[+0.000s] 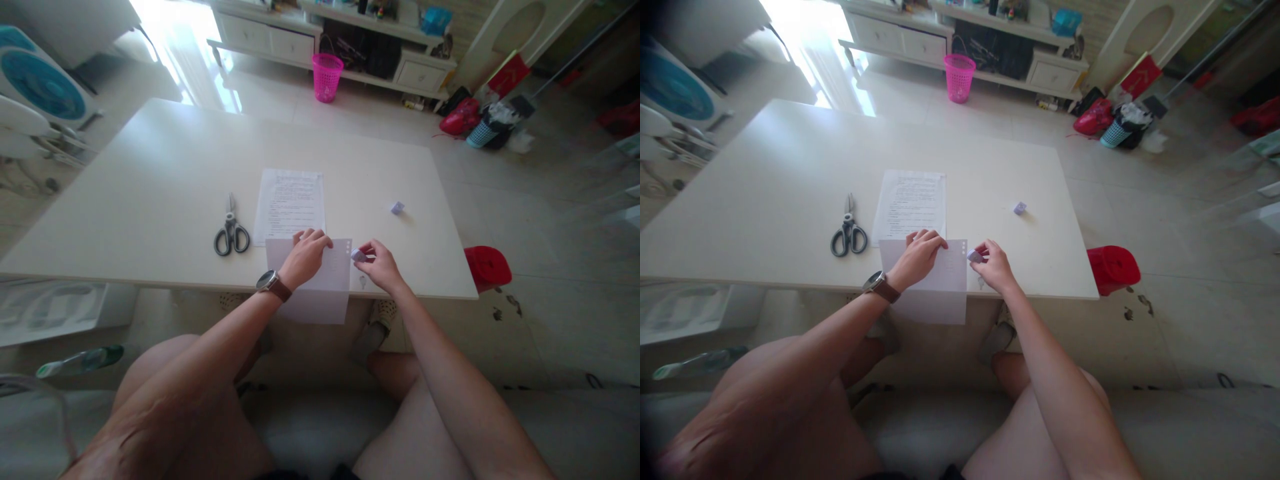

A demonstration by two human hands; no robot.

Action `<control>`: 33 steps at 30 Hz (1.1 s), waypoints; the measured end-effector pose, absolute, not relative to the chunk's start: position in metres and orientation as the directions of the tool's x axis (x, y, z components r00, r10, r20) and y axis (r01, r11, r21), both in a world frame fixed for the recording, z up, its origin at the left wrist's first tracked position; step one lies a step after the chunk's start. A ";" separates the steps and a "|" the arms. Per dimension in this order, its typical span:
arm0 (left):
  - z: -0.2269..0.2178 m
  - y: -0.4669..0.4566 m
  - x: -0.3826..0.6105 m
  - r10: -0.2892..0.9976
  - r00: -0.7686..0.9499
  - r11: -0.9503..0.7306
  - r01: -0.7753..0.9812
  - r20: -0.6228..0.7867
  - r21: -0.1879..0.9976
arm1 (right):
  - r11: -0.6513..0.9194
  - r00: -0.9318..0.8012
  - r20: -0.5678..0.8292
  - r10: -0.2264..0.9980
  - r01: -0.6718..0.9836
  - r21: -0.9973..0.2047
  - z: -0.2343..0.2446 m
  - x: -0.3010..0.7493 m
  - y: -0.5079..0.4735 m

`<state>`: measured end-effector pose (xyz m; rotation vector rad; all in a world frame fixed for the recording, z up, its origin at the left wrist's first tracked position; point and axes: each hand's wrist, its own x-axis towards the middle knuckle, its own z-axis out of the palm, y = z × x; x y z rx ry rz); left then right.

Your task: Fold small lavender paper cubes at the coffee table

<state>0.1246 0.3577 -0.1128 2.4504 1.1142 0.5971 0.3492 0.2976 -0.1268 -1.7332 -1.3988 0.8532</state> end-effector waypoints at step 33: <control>-0.124 0.356 0.122 0.707 0.690 -0.670 0.584 0.154 0.458 | 0.009 -0.008 0.005 1.000 0.711 -0.704 -0.132 0.344 0.292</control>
